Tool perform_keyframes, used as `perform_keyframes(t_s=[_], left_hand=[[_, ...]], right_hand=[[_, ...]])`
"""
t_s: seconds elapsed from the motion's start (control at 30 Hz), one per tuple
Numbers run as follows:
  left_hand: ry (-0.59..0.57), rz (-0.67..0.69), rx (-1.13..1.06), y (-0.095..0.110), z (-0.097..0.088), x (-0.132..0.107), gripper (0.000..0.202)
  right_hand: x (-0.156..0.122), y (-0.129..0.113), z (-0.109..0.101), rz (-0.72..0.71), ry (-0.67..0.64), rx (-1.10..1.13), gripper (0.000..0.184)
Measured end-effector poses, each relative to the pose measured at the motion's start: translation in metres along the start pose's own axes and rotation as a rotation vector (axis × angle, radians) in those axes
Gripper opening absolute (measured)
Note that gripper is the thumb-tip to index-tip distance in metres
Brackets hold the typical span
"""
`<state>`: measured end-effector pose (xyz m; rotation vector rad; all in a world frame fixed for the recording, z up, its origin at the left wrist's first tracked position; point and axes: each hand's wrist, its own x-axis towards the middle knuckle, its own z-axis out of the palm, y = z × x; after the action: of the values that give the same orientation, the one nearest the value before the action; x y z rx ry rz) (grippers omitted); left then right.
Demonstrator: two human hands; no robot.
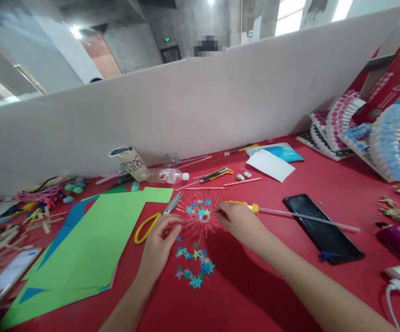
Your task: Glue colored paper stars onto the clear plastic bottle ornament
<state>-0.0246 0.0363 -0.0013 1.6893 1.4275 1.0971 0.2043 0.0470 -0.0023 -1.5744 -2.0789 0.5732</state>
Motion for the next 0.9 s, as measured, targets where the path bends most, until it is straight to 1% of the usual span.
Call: perform_keyframes(t_s=[0.13, 0.27, 0.33, 0.4, 0.47, 0.5, 0.53, 0.6, 0.63, 0.7, 0.8, 0.87, 0.9], left_hand=[[-0.010, 0.017, 0.014, 0.004, -0.001, -0.006, 0.009], [-0.008, 0.057, 0.075, 0.003, -0.001, -0.004, 0.009], [0.015, 0.097, 0.123, 0.002, -0.001, -0.001, 0.009], [0.043, 0.141, 0.179, 0.001, 0.000, 0.004, 0.010], [0.046, 0.176, 0.219, 0.000, 0.003, 0.008, 0.012], [0.034, 0.191, 0.226, 0.001, 0.004, 0.010, 0.014], [0.016, 0.199, 0.225, 0.001, 0.006, 0.011, 0.015], [-0.025, 0.210, 0.208, 0.002, 0.010, 0.014, 0.016], [-0.043, 0.213, 0.197, 0.003, 0.011, 0.016, 0.018], [-0.060, 0.218, 0.170, 0.003, 0.013, 0.021, 0.023], [-0.049, 0.218, 0.134, 0.005, 0.011, 0.030, 0.031], [-0.057, 0.234, 0.131, 0.008, 0.008, 0.036, 0.032], [-0.080, 0.250, 0.139, 0.010, 0.006, 0.039, 0.031]], right_hand=[[0.007, 0.003, 0.002, 0.015, 0.032, -0.013, 0.021], [0.011, 0.007, 0.002, 0.003, 0.058, -0.028, 0.019], [0.009, 0.006, 0.001, 0.003, 0.098, -0.042, 0.018], [0.004, 0.002, 0.000, 0.012, 0.173, -0.064, 0.020], [-0.002, -0.005, -0.001, -0.042, 0.278, -0.094, 0.020], [-0.006, -0.009, 0.000, -0.117, 0.331, -0.111, 0.019], [-0.009, -0.014, 0.001, -0.206, 0.356, -0.129, 0.019], [-0.012, -0.021, 0.005, -0.364, 0.354, -0.164, 0.018], [-0.012, -0.024, 0.008, -0.405, 0.339, -0.177, 0.018], [-0.010, -0.028, 0.013, -0.420, 0.322, -0.198, 0.018], [-0.004, -0.030, 0.019, -0.393, 0.330, -0.227, 0.018], [-0.001, -0.030, 0.022, -0.398, 0.336, -0.242, 0.019], [0.000, -0.030, 0.023, -0.407, 0.340, -0.248, 0.018]])
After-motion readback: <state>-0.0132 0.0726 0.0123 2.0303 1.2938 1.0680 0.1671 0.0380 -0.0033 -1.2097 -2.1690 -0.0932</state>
